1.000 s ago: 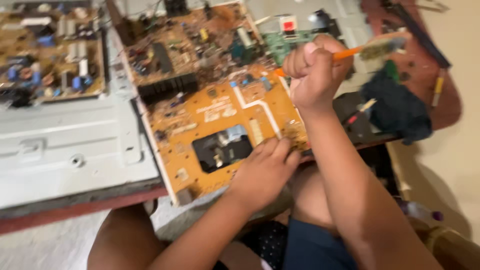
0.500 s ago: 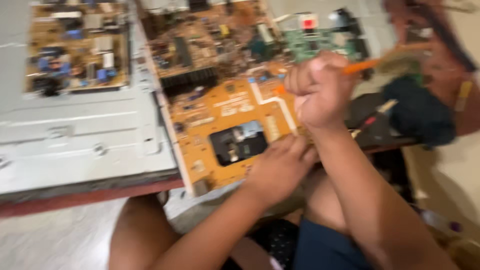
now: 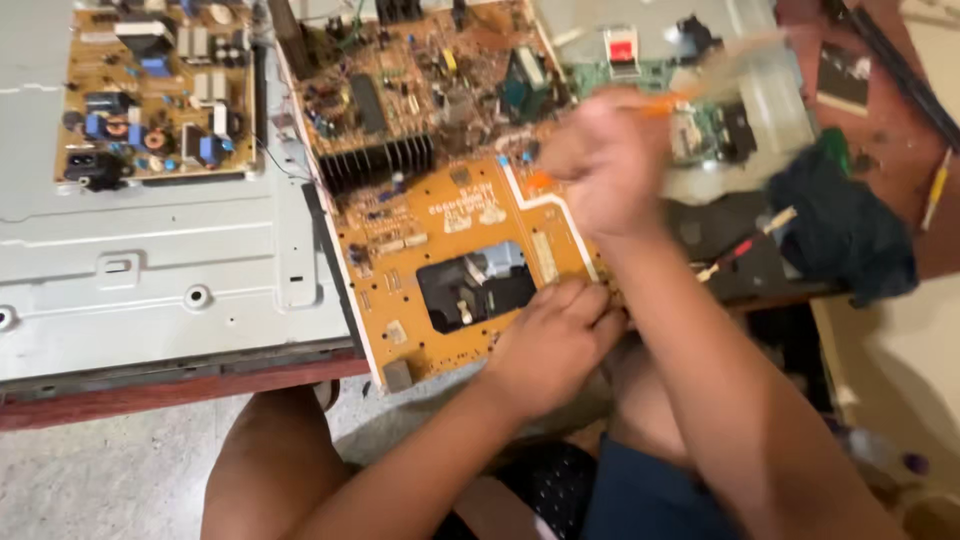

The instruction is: The person uses an orange brush to clean dust and debris from the surface of a disassembled circuit board. They systematically sweep across different areas of the board, occasionally adjusting their grip or the board's position to reach different sections.

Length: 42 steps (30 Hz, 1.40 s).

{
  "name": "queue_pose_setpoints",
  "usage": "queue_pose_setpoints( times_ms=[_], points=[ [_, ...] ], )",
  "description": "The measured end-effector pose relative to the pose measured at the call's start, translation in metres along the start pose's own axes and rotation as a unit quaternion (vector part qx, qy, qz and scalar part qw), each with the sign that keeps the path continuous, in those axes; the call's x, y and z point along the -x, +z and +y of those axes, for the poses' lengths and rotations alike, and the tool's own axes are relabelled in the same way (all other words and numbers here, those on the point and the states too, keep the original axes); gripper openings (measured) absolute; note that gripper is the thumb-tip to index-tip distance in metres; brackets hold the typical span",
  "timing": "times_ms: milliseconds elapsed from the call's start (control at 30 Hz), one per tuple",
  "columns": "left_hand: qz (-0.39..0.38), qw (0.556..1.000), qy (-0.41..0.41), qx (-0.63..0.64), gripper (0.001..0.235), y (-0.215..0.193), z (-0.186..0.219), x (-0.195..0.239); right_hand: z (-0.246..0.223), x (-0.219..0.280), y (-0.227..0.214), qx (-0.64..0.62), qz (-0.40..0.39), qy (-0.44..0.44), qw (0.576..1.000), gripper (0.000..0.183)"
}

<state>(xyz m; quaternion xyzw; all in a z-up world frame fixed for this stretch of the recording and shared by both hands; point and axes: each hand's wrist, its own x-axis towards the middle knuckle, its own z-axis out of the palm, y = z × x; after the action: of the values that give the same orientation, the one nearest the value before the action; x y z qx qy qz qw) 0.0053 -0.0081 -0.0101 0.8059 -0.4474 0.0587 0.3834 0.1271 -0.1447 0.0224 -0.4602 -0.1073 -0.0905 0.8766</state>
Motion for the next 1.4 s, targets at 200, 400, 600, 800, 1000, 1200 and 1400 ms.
queue_pose_setpoints(
  times_ms=[200,400,600,800,1000,1200,1400],
  points=[
    [-0.001,1.0,0.014,0.023,0.028,-0.011,-0.003,-0.001,-0.006,0.001,0.017,0.047,-0.114,-0.018,0.992,0.036],
    [0.007,1.0,0.017,0.015,0.026,-0.01,-0.004,0.005,0.017,0.013,0.023,0.096,-0.093,0.05,0.99,0.035],
    [0.055,0.997,0.043,0.025,0.017,-0.013,0.001,0.006,0.019,0.021,0.012,0.21,-0.089,0.002,0.974,0.03],
    [0.12,0.988,0.065,0.069,0.021,-0.026,0.01,0.009,0.012,0.012,0.016,0.152,-0.076,0.028,0.985,0.043],
    [0.097,0.994,0.019,0.05,0.014,-0.025,0.011,0.006,0.014,0.021,0.02,0.252,-0.054,0.038,0.966,0.047],
    [0.081,0.996,0.04,0.022,0.016,-0.022,0.012,0.004,0.006,0.014,0.023,0.247,-0.036,0.053,0.967,0.052],
    [0.056,0.998,0.035,-0.011,0.023,-0.018,0.009,0.005,0.007,0.012,0.029,0.33,-0.026,0.087,0.94,0.049]
  ],
)
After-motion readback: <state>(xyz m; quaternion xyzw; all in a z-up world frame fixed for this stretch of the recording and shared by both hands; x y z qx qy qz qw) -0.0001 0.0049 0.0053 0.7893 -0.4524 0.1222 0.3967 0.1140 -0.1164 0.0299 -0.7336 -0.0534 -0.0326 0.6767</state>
